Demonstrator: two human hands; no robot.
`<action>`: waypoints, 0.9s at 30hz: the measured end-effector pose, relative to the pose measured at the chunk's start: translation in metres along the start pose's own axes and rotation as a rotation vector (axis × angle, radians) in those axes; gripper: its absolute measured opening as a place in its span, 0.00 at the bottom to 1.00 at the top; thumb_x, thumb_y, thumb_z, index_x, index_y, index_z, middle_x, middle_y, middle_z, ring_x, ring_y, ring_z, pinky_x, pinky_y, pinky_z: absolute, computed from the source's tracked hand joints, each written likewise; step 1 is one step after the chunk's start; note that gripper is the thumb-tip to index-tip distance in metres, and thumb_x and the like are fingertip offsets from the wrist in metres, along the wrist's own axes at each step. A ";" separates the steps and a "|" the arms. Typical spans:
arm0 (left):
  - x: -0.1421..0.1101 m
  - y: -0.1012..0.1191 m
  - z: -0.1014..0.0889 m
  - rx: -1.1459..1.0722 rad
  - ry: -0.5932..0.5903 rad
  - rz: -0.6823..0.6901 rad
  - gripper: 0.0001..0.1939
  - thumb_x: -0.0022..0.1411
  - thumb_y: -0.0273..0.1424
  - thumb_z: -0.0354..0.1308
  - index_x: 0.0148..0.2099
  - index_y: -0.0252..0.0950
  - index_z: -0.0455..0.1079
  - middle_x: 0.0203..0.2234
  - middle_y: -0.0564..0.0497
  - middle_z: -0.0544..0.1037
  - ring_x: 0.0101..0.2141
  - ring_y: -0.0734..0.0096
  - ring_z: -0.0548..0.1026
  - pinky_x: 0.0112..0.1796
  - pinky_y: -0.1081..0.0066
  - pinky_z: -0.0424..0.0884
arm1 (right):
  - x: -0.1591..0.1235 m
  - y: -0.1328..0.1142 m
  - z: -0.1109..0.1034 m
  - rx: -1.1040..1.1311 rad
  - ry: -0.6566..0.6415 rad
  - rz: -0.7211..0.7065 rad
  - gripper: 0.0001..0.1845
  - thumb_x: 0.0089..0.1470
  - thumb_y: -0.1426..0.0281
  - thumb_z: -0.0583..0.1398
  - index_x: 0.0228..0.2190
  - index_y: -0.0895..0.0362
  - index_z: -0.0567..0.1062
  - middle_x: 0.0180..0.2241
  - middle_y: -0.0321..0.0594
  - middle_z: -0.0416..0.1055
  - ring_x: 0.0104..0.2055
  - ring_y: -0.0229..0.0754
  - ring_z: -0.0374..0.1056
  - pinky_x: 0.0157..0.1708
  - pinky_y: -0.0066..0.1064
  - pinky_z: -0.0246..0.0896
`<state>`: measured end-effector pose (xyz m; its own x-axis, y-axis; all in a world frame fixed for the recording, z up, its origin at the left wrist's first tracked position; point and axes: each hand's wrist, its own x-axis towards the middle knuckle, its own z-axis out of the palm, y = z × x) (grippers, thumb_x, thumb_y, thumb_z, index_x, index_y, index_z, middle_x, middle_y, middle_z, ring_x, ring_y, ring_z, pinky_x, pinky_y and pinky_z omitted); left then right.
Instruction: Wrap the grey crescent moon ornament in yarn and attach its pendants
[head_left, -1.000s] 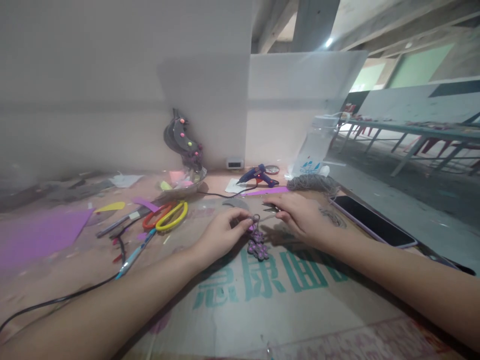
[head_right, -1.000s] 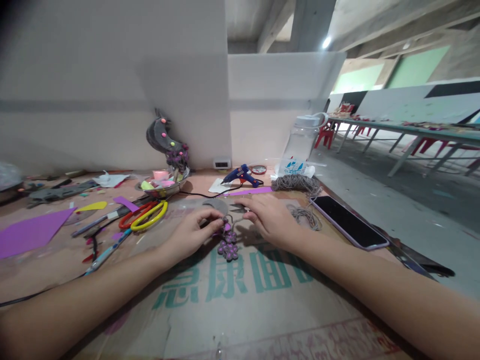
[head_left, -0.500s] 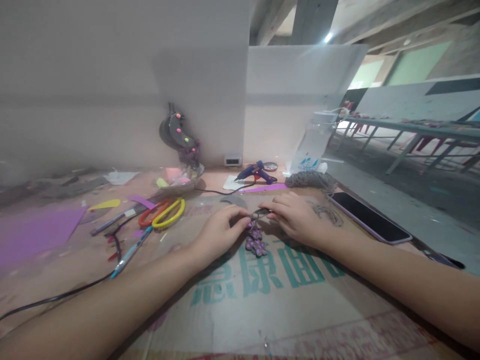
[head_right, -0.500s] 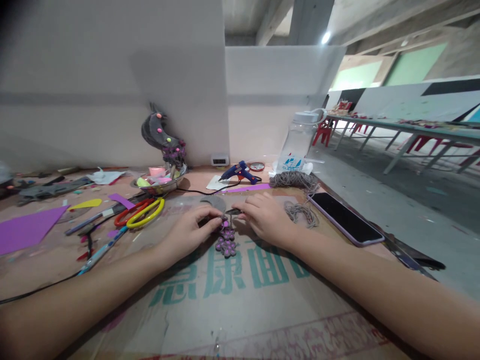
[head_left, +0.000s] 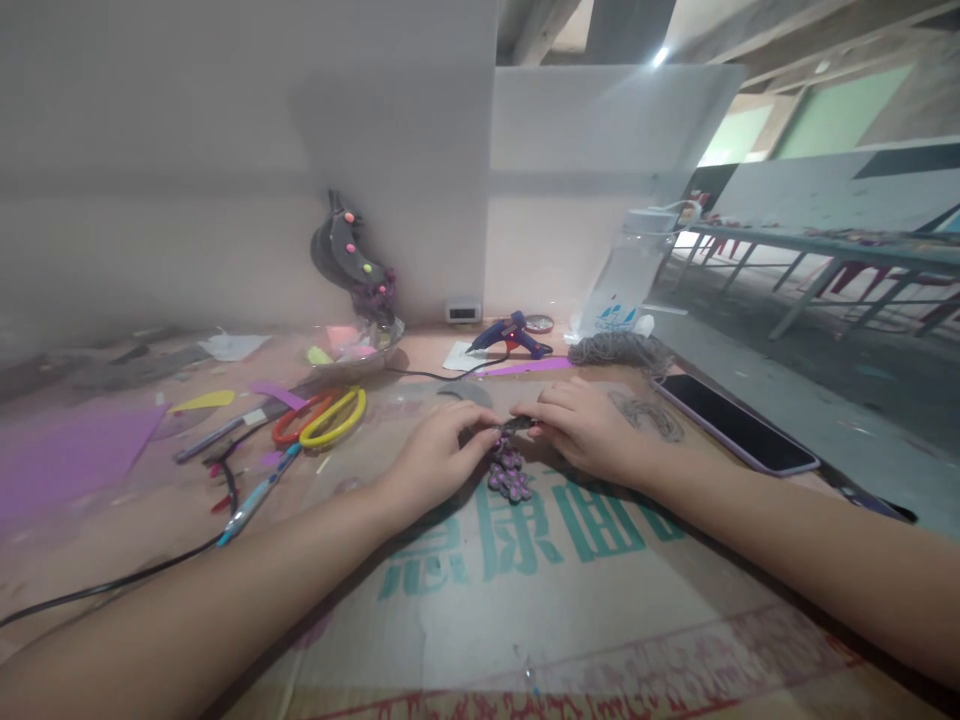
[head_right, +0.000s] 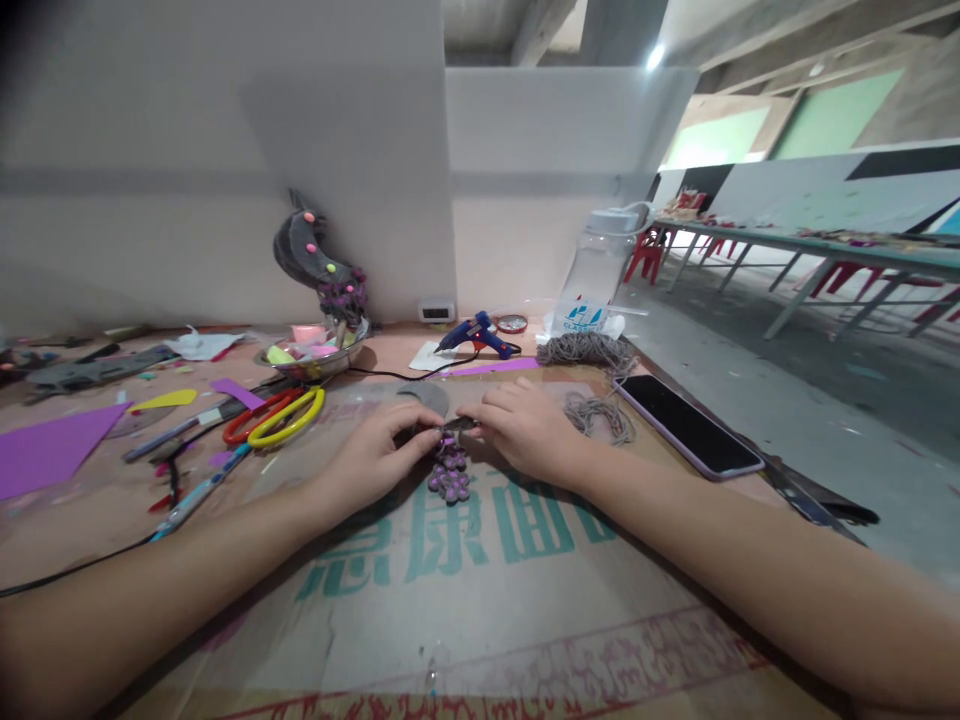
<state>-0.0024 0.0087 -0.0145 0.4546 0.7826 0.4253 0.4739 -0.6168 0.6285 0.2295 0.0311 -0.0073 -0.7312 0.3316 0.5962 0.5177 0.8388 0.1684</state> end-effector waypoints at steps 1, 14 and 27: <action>0.000 0.000 0.000 -0.002 -0.003 0.006 0.07 0.66 0.28 0.54 0.41 0.36 0.74 0.36 0.50 0.77 0.40 0.66 0.73 0.44 0.66 0.66 | 0.000 0.000 0.000 -0.005 0.005 -0.006 0.14 0.66 0.69 0.51 0.43 0.60 0.76 0.28 0.40 0.71 0.31 0.41 0.62 0.32 0.32 0.51; 0.003 -0.003 -0.001 -0.075 -0.012 0.027 0.06 0.66 0.28 0.54 0.40 0.34 0.72 0.36 0.48 0.76 0.40 0.66 0.73 0.45 0.66 0.66 | 0.002 0.002 0.000 -0.046 0.046 -0.077 0.15 0.66 0.69 0.51 0.41 0.60 0.77 0.25 0.38 0.70 0.29 0.40 0.61 0.31 0.32 0.49; 0.002 -0.001 -0.002 -0.098 -0.015 -0.011 0.06 0.65 0.30 0.54 0.39 0.36 0.72 0.36 0.50 0.76 0.39 0.67 0.74 0.44 0.68 0.68 | -0.001 0.002 -0.001 -0.024 -0.034 -0.025 0.15 0.67 0.68 0.50 0.44 0.57 0.75 0.28 0.39 0.71 0.31 0.41 0.63 0.33 0.33 0.49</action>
<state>-0.0029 0.0110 -0.0126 0.4614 0.7874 0.4087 0.4033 -0.5965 0.6939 0.2314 0.0325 -0.0065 -0.7585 0.3256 0.5646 0.5092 0.8367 0.2015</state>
